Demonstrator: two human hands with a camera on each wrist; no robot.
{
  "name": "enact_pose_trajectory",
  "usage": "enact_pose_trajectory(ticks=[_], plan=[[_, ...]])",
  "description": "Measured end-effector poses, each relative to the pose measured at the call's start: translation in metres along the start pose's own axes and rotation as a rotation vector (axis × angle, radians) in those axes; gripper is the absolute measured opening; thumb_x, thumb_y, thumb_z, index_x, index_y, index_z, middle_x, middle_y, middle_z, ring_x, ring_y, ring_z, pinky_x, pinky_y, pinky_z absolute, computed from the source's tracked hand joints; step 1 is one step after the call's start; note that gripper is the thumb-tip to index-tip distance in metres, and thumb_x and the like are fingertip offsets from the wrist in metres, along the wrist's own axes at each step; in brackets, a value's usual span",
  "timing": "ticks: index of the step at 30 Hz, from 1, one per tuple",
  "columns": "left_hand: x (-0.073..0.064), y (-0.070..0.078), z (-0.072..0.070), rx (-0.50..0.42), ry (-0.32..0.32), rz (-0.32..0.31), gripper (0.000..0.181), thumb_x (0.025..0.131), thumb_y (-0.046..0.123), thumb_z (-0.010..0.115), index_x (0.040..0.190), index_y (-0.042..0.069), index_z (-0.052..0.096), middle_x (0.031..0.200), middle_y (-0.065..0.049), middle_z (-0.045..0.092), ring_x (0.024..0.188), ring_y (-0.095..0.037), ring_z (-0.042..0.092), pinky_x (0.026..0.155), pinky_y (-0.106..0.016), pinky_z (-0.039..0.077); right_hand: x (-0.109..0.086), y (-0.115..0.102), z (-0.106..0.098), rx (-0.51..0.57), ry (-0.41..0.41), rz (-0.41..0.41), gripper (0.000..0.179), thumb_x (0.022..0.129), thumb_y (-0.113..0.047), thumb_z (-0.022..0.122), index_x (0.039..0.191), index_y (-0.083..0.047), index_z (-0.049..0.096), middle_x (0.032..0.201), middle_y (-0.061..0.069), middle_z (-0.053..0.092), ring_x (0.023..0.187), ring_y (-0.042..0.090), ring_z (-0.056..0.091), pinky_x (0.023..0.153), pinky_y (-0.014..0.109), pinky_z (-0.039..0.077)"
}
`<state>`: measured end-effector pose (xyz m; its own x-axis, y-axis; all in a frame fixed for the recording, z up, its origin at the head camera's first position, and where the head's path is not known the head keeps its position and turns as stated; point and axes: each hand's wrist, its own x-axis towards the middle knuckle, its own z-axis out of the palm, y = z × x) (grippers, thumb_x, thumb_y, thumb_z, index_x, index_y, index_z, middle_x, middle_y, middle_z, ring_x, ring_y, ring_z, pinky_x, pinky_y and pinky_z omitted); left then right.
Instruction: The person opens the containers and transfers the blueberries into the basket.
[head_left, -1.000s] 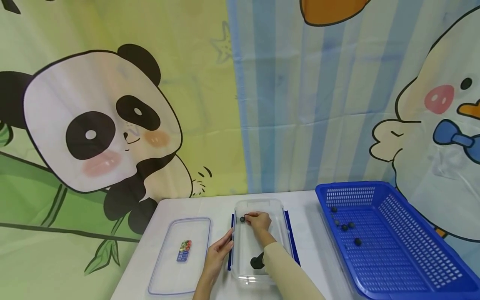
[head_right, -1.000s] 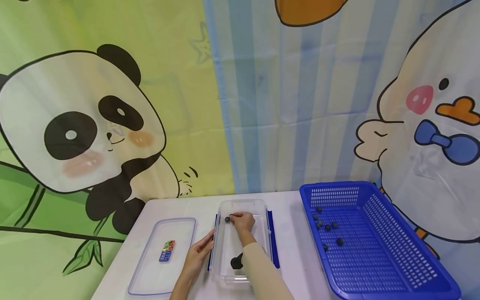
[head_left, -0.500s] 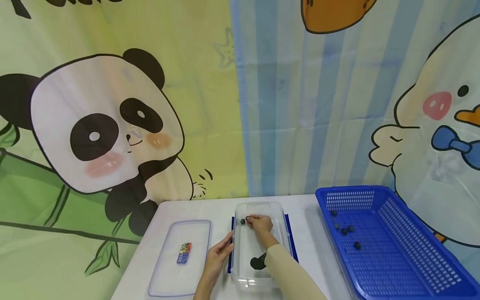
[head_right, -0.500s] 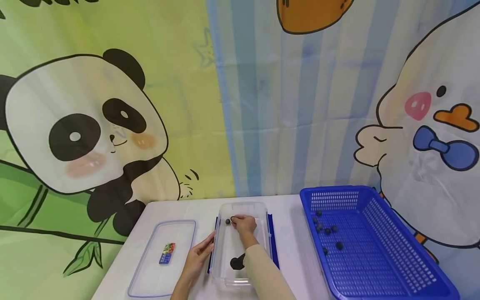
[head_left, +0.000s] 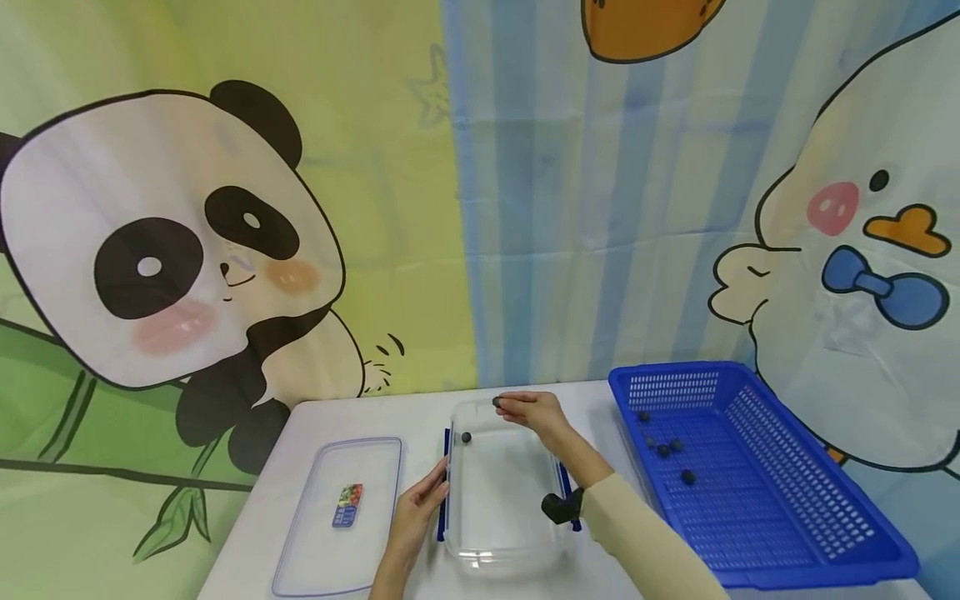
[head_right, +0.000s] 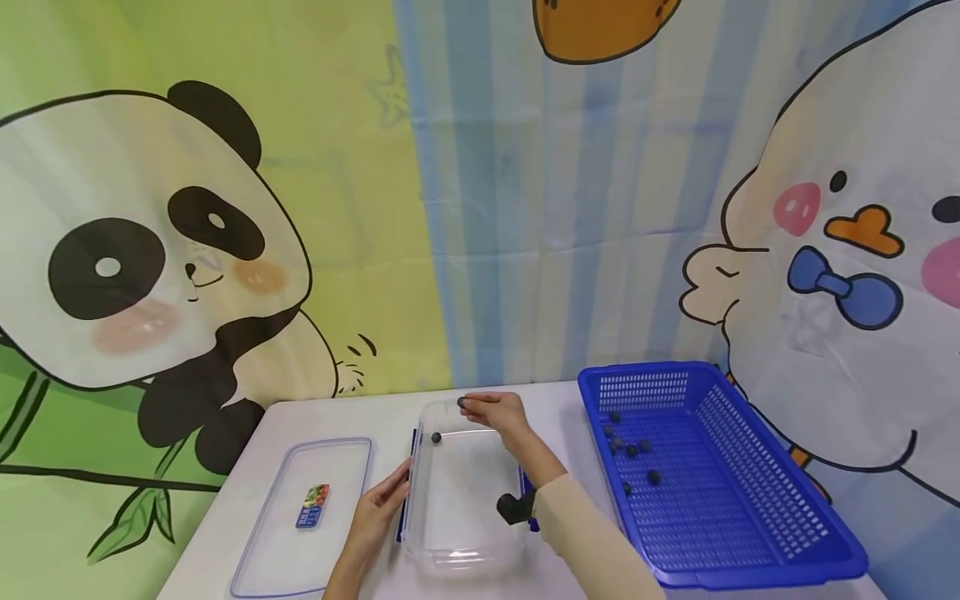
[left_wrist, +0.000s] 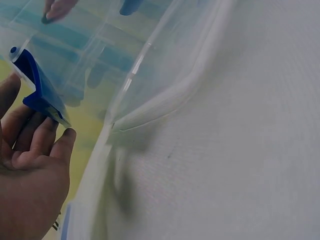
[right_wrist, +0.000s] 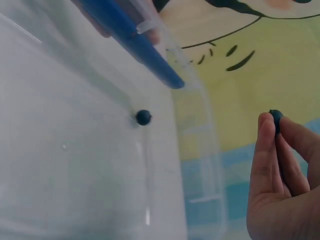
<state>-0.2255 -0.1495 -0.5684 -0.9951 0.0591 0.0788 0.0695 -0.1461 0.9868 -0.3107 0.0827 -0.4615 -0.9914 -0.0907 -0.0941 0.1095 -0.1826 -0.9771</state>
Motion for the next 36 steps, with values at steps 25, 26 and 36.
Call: enact_pose_trajectory(ticks=[25,26,36], plan=[[0.006,-0.006,-0.002,-0.051,0.019,0.007,0.046,0.087,0.006,0.062,0.13,-0.003,0.047,0.135,-0.009,0.046,0.115,0.0,0.048,0.095,-0.016,0.039,-0.049,0.002,-0.293,-0.547,0.117,0.147,0.031,0.088,-0.005,0.06,0.108,0.019,0.058,0.099,0.024,0.066,0.09,0.03,0.065,0.082,0.045,0.052],[0.006,-0.006,-0.002,-0.053,0.018,0.008,0.046,0.087,0.005,0.061,0.13,-0.003,0.047,0.135,-0.009,0.046,0.115,0.0,0.048,0.095,-0.016,0.039,-0.053,0.001,-0.29,-0.584,0.116,0.167,0.029,0.088,-0.002,0.058,0.108,0.019,0.057,0.098,0.024,0.066,0.09,0.031,0.065,0.081,0.044,0.053],[0.005,-0.005,-0.001,-0.062,0.022,0.024,0.048,0.087,0.007,0.062,0.13,-0.004,0.047,0.135,-0.009,0.046,0.116,0.0,0.048,0.096,-0.017,0.039,-0.054,0.012,-0.294,-0.608,0.035,0.268,0.022,0.087,0.002,0.06,0.103,0.016,0.062,0.095,0.019,0.067,0.087,0.026,0.065,0.078,0.039,0.055]])
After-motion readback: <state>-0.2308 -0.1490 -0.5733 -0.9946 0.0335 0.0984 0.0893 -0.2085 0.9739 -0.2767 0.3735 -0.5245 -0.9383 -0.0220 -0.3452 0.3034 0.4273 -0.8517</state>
